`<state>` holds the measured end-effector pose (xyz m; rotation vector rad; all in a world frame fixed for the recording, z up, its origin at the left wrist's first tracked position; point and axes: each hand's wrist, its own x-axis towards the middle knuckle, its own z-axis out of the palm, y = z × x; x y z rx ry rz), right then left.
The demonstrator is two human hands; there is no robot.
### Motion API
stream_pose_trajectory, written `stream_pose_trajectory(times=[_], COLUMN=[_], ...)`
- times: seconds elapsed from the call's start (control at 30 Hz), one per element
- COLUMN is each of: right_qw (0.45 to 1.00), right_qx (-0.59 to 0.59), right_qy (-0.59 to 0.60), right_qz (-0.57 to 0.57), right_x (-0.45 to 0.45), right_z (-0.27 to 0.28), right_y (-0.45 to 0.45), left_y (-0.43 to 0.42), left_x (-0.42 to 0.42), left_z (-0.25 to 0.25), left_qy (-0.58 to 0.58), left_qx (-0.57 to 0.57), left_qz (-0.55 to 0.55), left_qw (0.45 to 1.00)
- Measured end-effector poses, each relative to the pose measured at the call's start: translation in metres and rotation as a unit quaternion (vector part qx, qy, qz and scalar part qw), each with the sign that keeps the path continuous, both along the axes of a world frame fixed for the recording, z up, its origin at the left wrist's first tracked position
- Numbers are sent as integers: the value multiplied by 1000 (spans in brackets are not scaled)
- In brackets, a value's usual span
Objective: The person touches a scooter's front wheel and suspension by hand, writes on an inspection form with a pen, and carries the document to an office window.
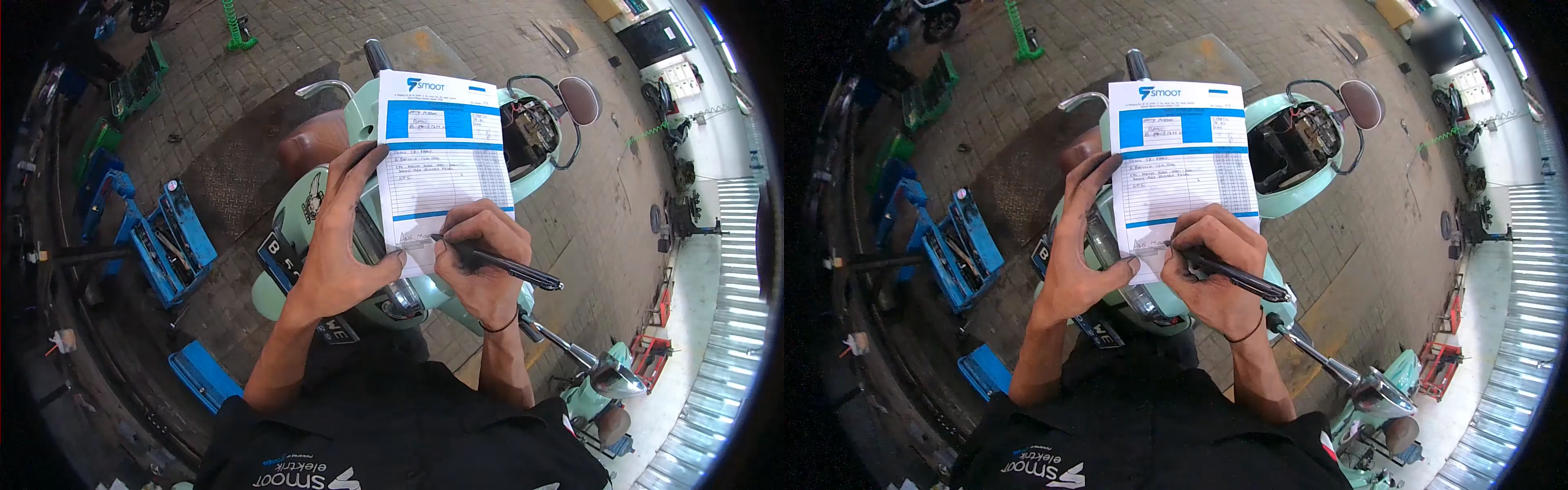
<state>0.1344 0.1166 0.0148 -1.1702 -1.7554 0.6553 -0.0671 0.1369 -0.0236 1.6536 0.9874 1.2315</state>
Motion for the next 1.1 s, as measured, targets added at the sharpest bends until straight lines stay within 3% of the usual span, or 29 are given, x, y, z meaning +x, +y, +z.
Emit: stream_pose_trajectory(times=[1.1], right_qw=[999], right_qx=[7], right_qy=[14], right_qz=[-35], right_x=[2], right_z=[-2], right_y=[-5], left_y=[1], left_x=[1], left_z=[-3], left_qy=[-4], left_qx=[-1], left_qz=[-2], left_qw=[1000])
